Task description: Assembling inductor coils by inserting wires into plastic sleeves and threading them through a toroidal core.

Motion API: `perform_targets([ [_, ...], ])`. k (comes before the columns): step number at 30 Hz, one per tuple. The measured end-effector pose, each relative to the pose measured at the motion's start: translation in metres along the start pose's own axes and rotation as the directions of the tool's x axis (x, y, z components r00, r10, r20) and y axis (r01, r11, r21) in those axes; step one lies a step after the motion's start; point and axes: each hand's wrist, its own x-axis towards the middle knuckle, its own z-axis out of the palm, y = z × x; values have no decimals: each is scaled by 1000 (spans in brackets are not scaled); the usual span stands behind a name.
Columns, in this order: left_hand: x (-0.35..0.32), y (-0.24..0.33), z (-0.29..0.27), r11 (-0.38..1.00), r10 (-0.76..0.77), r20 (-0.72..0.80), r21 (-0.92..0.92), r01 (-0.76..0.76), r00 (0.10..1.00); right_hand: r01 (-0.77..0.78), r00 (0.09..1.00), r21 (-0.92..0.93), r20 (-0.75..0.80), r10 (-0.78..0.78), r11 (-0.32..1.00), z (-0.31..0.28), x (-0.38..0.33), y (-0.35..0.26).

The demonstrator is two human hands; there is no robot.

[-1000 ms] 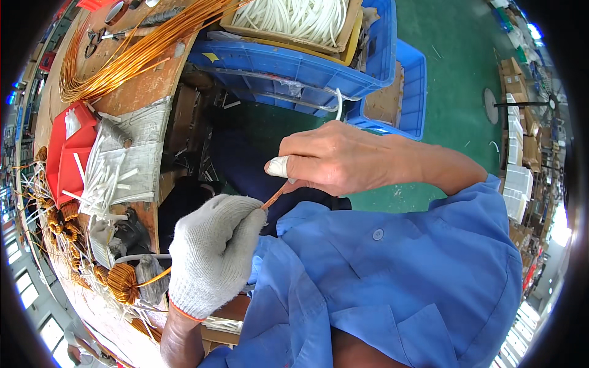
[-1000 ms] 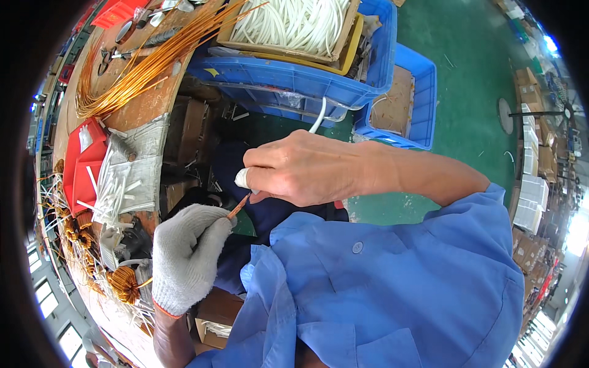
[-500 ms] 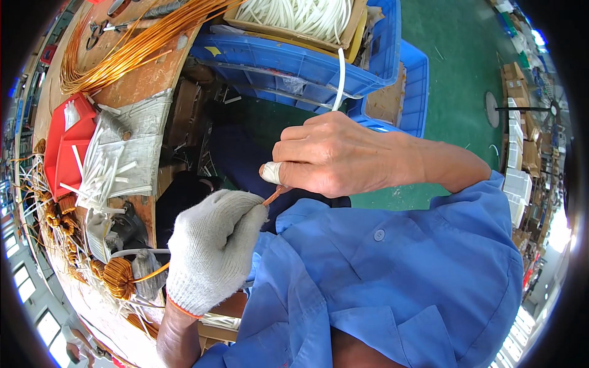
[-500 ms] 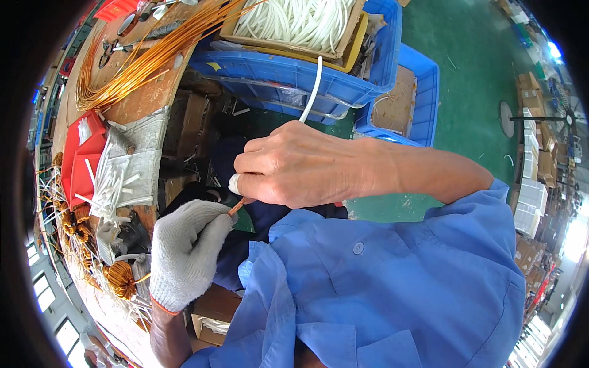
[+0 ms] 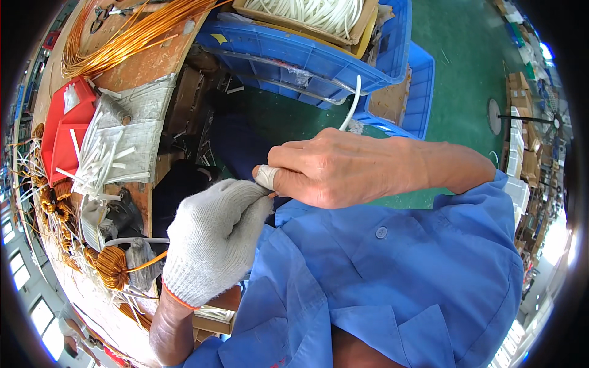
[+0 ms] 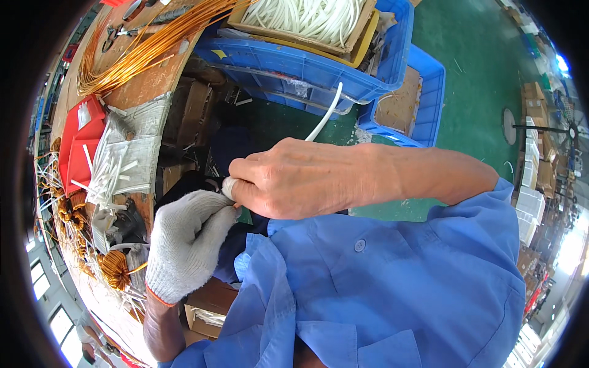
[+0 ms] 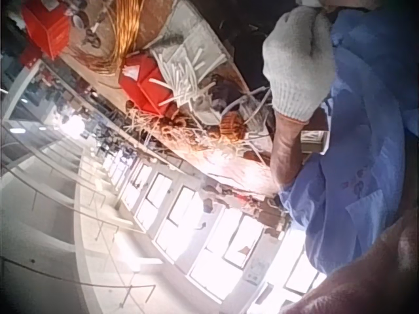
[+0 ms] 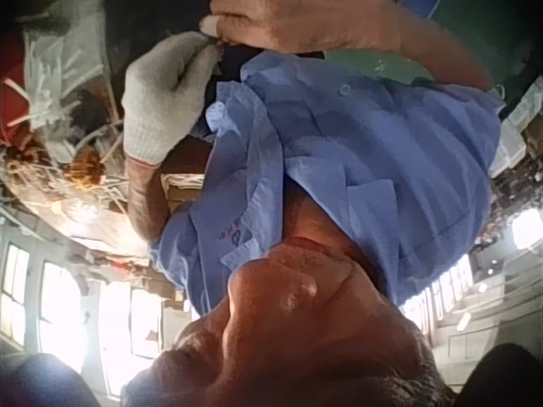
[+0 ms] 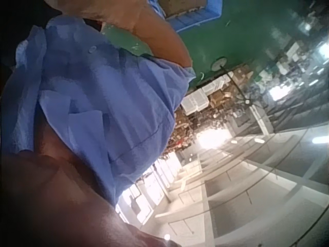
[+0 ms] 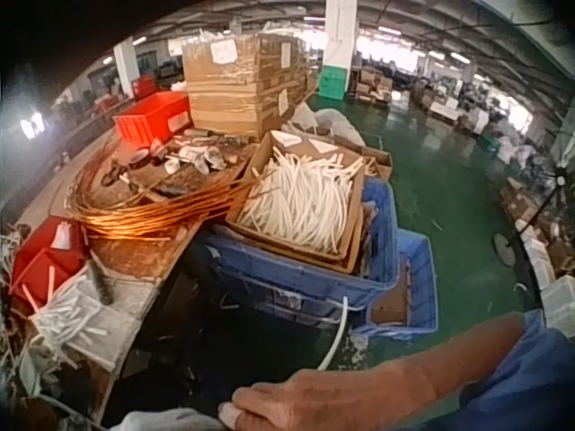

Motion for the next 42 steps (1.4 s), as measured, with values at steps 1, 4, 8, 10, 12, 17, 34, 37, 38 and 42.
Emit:
perform_targets([
  [1,0,-1,0,1000,3,-2,-6,-3,1000,-34,999,73,12,33,997,-3,1,-1],
  [4,4,-4,-4,998,45,18,44,-46,999,-117,993,270,0,122,956,-10,2,-3],
  [8,2,-8,-8,999,47,2,25,-47,999,-94,986,316,-104,133,944,-10,-5,4],
  [10,-6,-8,-18,999,-10,31,48,8,999,-85,991,222,-81,105,971,-9,-6,6],
  [12,-15,-7,-27,995,-59,57,87,54,997,-112,994,235,21,111,965,-6,-7,3],
  [17,-22,-10,-25,980,-3,97,199,-17,995,-116,992,602,39,116,790,23,-9,0],
  [34,-50,-22,-50,930,-122,107,360,76,987,-213,977,360,104,188,908,47,12,-7],
  [37,-77,-29,-91,874,-180,103,472,112,978,-175,984,350,82,156,920,52,7,0],
  [38,-78,-31,-86,815,-150,136,577,44,979,-144,990,434,58,132,889,62,14,-3],
  [42,-102,-38,-73,666,-131,135,746,-14,982,-135,989,672,41,145,728,110,98,-52],
])
